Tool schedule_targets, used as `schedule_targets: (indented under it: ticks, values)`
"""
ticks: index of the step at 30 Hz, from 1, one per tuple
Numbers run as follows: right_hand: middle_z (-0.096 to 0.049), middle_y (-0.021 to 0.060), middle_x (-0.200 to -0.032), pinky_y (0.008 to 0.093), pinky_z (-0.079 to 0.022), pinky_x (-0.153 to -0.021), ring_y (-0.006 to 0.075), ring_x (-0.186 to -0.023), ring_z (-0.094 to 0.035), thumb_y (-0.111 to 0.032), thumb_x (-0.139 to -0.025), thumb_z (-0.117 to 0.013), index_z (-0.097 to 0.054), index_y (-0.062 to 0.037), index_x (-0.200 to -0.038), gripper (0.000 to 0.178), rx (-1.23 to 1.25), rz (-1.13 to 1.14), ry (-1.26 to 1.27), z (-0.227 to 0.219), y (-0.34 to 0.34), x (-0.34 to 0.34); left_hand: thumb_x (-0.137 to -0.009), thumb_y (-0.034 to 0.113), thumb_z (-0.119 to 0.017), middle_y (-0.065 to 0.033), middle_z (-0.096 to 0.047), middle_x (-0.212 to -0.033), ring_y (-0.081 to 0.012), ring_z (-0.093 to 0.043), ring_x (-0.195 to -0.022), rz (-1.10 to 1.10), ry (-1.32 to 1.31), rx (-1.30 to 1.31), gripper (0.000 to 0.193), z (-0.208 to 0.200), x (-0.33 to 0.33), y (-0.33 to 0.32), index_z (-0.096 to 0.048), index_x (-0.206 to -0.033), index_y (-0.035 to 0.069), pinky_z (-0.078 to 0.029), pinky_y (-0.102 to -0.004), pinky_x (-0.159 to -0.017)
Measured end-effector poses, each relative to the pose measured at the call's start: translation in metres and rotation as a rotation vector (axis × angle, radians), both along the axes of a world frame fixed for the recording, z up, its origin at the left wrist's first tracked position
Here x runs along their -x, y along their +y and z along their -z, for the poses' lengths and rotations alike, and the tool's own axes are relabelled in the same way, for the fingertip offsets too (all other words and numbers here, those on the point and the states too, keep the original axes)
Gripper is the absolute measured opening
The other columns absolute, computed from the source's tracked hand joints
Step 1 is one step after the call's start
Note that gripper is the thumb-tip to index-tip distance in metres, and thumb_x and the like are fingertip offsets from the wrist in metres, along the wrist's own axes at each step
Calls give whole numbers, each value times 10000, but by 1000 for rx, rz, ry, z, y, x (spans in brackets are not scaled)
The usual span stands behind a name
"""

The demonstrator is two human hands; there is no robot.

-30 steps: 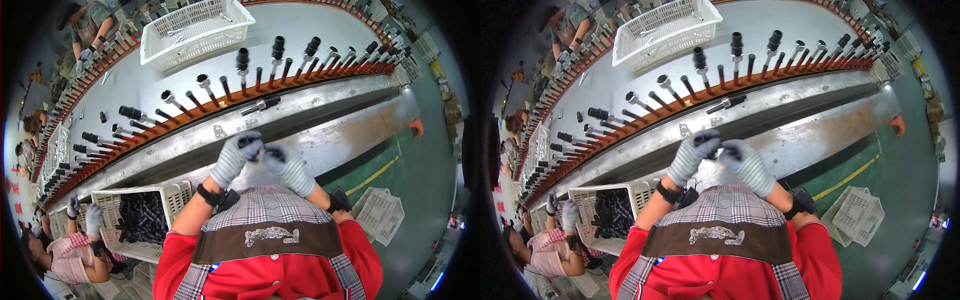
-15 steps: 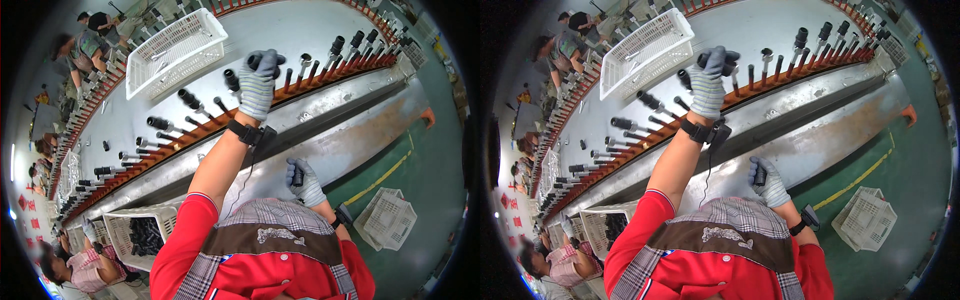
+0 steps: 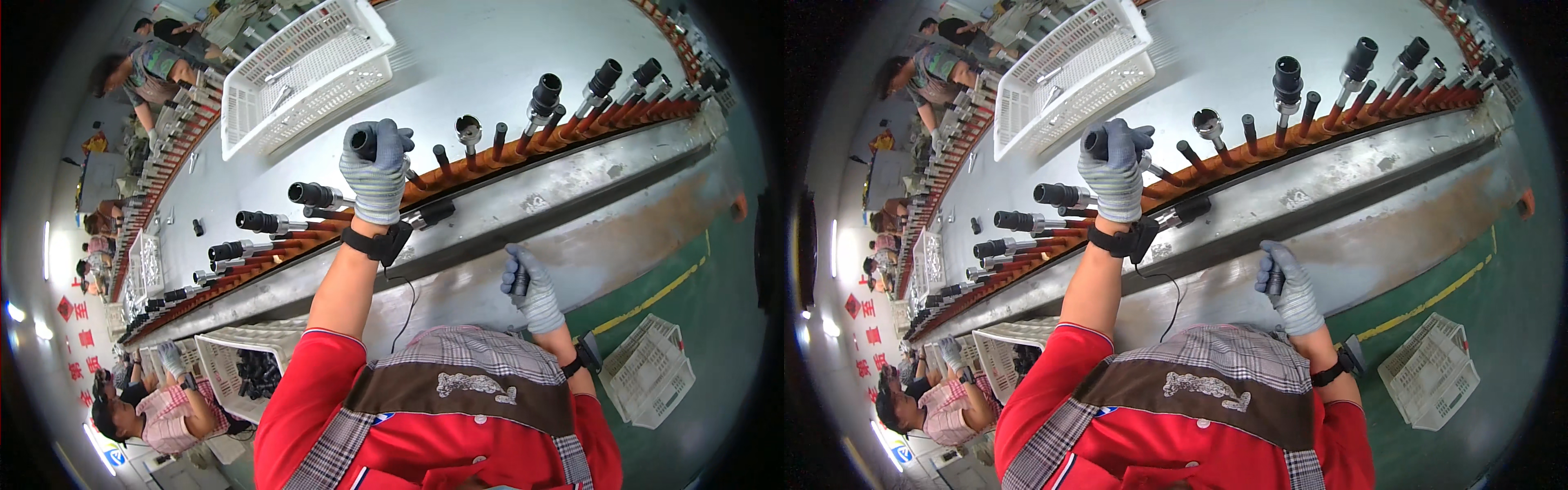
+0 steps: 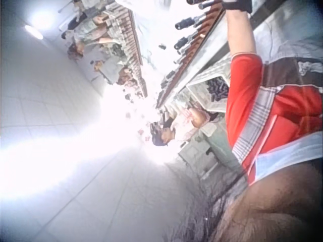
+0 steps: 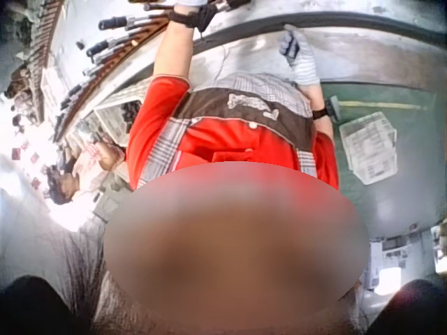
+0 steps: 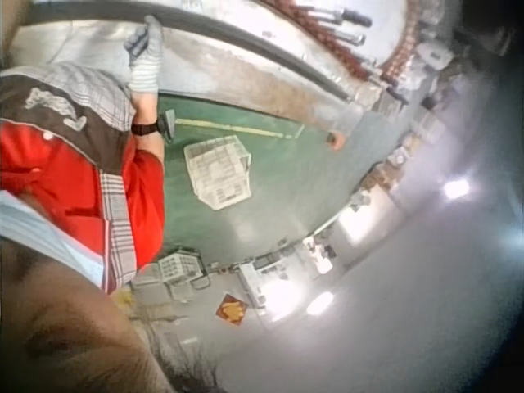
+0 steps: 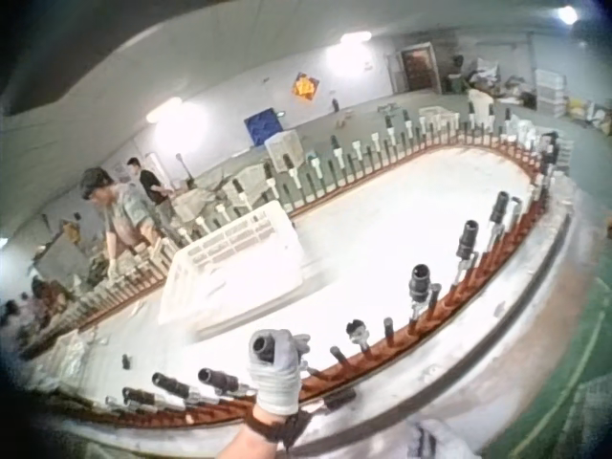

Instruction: Assembling plastic components onto a specialized manufacturing rack.

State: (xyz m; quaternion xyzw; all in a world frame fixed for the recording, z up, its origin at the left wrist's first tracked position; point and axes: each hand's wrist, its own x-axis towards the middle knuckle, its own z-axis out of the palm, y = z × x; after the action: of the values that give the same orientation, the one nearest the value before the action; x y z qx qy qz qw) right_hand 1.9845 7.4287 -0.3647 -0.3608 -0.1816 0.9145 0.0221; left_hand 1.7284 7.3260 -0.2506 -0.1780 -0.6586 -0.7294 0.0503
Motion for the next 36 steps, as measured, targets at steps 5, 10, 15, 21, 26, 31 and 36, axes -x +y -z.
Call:
schedule_targets:
  ticks: [5, 10, 15, 21, 26, 31, 36]
  values:
    - [-551, 20, -717, 229, -437, -484, 101, -544, -524, -296, -898, -610, -598, -28, -1082, 325, -351, -52, 18, -8, 14, 30, -899, 140, -610, -61, -605, -617, -140, -630, -593, 4, 1, 174, 127, 10, 12, -17, -544, -845, 45, -472, -260, -493]
    - [-546, 31, -739, 255, -474, -488, 123, -558, -538, -332, -909, -588, -570, -17, -1139, 391, -556, -285, 53, -1, 8, 57, -863, 151, -677, -46, -615, -610, -97, -579, -509, -131, 34, 154, 142, 38, 31, -30, -588, -820, 49, -410, -223, -458]
    - [-610, 61, -899, 378, -538, -725, 217, -790, -609, -296, -907, -589, -522, -31, -1226, 420, 262, -43, 225, 6, -7, 64, -870, 153, -678, 2, -558, -575, -53, -484, -516, -164, 54, 114, 188, 61, 48, -47, -575, -753, 46, -393, -219, -504]
    - [-630, 85, -977, 456, -487, -914, 260, -951, -601, -180, -911, -576, -526, -36, -1231, 354, 364, -12, 335, 14, -27, 40, -868, 272, -681, -21, -602, -699, -99, -520, -607, -223, -30, 263, 281, 80, 49, -85, -595, -919, 10, -440, -265, -564]
    - [-629, 23, -843, 451, -529, -858, 193, -810, -625, -137, -848, -679, -616, -111, -1058, 221, 223, 101, 213, 0, -54, 28, -844, 119, -644, -240, -537, -1194, -307, -512, -1114, -427, 240, 634, 551, 56, -28, -155, -414, -1301, -87, -358, -396, -1010]
    - [-422, -35, -643, 309, -454, -589, 127, -577, -482, -140, -874, -652, -573, -122, -832, 92, -36, 353, 146, 4, 9, 37, -819, 66, -649, -224, -555, -1188, -341, -550, -1098, -147, 311, 716, 447, 83, -101, -182, -502, -1227, -44, -440, -389, -937]
    - [-578, 39, -661, 219, -407, -440, 112, -473, -519, -278, -890, -633, -579, -64, -886, 222, -838, 682, 110, -15, 96, 99, -836, 86, -625, -168, -651, -930, -320, -634, -835, 211, 98, 768, 228, 96, -106, -164, -612, -1055, 25, -508, -382, -754]
